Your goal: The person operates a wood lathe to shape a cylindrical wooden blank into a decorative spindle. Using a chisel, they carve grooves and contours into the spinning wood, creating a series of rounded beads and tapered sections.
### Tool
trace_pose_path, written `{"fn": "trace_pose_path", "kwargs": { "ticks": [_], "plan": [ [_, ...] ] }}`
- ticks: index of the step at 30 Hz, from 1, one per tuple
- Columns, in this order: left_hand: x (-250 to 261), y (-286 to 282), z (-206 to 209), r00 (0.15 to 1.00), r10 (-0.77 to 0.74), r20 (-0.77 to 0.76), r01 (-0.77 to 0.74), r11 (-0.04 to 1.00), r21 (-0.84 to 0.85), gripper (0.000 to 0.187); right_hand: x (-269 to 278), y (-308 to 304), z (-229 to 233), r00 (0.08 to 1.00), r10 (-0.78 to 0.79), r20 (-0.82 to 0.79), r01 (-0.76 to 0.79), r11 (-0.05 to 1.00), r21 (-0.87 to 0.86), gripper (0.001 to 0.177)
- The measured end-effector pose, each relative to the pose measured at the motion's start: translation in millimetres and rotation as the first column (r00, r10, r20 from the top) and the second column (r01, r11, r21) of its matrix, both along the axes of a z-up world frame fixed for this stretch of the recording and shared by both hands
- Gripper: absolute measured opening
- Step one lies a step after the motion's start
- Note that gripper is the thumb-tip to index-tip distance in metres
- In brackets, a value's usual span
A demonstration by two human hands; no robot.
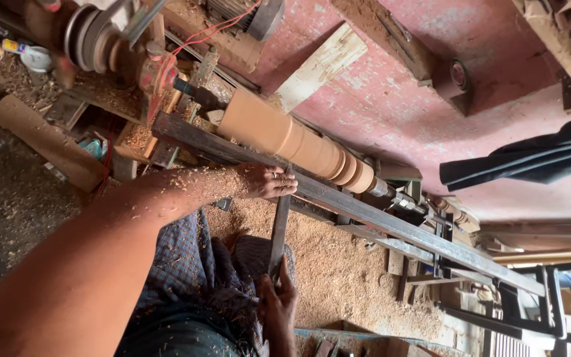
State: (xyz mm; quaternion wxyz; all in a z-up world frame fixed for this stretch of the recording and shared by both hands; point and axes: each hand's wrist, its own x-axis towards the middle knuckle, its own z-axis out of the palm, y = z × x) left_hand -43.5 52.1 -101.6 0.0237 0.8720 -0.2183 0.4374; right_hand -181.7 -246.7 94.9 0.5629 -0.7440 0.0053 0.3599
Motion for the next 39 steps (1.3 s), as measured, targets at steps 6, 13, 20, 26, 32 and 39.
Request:
{"fn": "trace_pose_path", "kwargs": {
  "ticks": [6,13,20,26,32,39],
  "plan": [
    [-12.6,2.9,13.5,0.988,0.044,-0.145,-0.039,0.998,0.041,0.050,16.6,-9.9,2.0,0.998,0.053,0.025,-0.053,0.999,-0.013,0.073],
    [-25.8,10.0,48.5,0.953,0.050,-0.300,-0.021,0.995,0.099,0.053,19.1,-0.2,6.3,0.999,0.039,-0.011,-0.040,0.994,-0.106,0.073],
    [-44.2,-1.1,57.1,0.914,0.106,-0.391,-0.065,0.991,0.115,0.059,12.0,-14.6,6.7,0.997,0.059,0.044,-0.059,0.998,-0.004,0.069],
    [-48.0,7.5,75.1,0.916,0.164,-0.366,-0.126,0.984,0.125,0.064,5.8,-8.9,0.6,0.999,0.040,0.004,-0.040,0.998,0.050,0.067],
    [-66.5,7.0,109.0,0.875,0.059,-0.481,-0.062,0.998,0.010,0.059,0.1,-0.6,-9.5,0.999,-0.019,-0.038,0.023,0.995,0.093,0.068],
    [-65.9,7.8,116.4,0.866,0.067,-0.495,-0.077,0.997,0.000,0.059,-7.0,10.5,-14.6,0.995,-0.077,-0.066,0.083,0.993,0.086,0.068]
  ]
}}
